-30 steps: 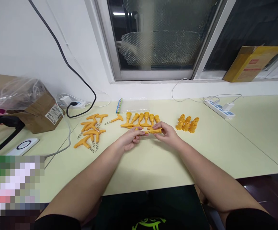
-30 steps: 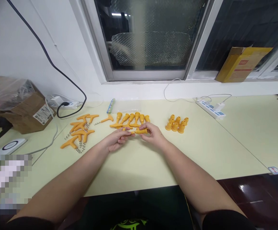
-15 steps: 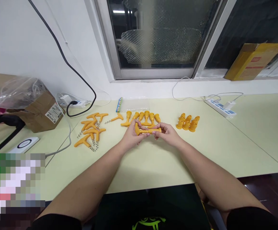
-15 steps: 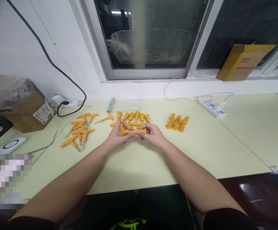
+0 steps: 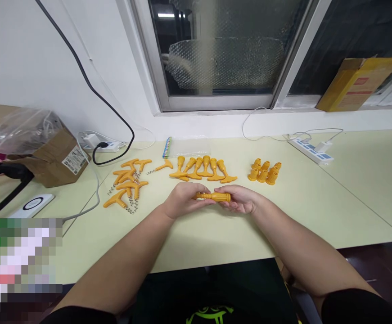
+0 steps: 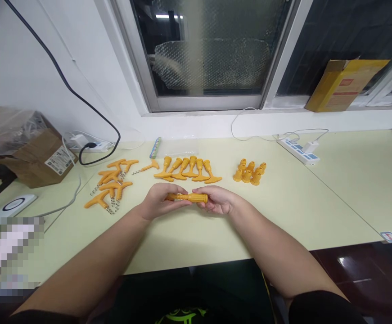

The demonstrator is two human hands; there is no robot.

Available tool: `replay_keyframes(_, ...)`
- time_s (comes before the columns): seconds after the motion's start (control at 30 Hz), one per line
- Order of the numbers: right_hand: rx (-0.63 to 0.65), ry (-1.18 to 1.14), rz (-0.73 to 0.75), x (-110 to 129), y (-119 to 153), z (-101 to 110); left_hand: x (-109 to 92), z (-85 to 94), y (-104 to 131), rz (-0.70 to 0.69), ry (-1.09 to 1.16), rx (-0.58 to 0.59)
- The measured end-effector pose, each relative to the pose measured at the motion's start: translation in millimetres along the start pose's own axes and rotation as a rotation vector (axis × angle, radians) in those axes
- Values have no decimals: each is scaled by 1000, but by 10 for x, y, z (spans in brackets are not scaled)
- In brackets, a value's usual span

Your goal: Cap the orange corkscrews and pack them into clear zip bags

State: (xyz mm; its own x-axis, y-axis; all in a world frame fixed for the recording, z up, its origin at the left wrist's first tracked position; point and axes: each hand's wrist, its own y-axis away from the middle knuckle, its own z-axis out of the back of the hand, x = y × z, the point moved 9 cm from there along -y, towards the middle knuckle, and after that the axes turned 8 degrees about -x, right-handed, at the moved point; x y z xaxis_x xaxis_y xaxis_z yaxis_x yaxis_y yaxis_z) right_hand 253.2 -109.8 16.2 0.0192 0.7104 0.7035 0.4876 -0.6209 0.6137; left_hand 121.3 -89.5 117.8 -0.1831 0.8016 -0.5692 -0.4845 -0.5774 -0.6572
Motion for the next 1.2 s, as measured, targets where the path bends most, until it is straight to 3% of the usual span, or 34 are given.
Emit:
replay_keyframes(0.07, 57, 33, -19, -24, 19, -33, 10, -35, 5, 77, -3, 39)
replay_keyframes(0.13, 33, 15, 57, 37, 34, -6, 91, -60, 11, 218, 54, 34)
replay_keyframes(0.33, -270, -100, 690, 566, 266, 249, 582, -154, 41, 708, 601, -180)
replay_keyframes(0.47, -412, 141, 1008, 675, 390, 177, 734, -245, 78, 841, 785, -259)
replay_keyframes(0.57, -479, 494, 1184, 650, 419, -37, 670, -328, 87, 814, 791, -205)
replay_keyframes(0.67, -572, 695, 1241, 628, 417, -92, 557, -405, 75, 720, 744, -81)
replay_keyframes(1.0, -583, 771, 1174, 641, 403, 36, 532, -428, 75, 623, 708, 108)
replay_keyframes(1.1, -597, 681, 1128, 635, 376, 132, 603, -216, 23, 548, 505, 75)
replay_keyframes(1.2, -744, 687, 1118, 678, 439, 330, 775, 264, -52, 386, -10, -34)
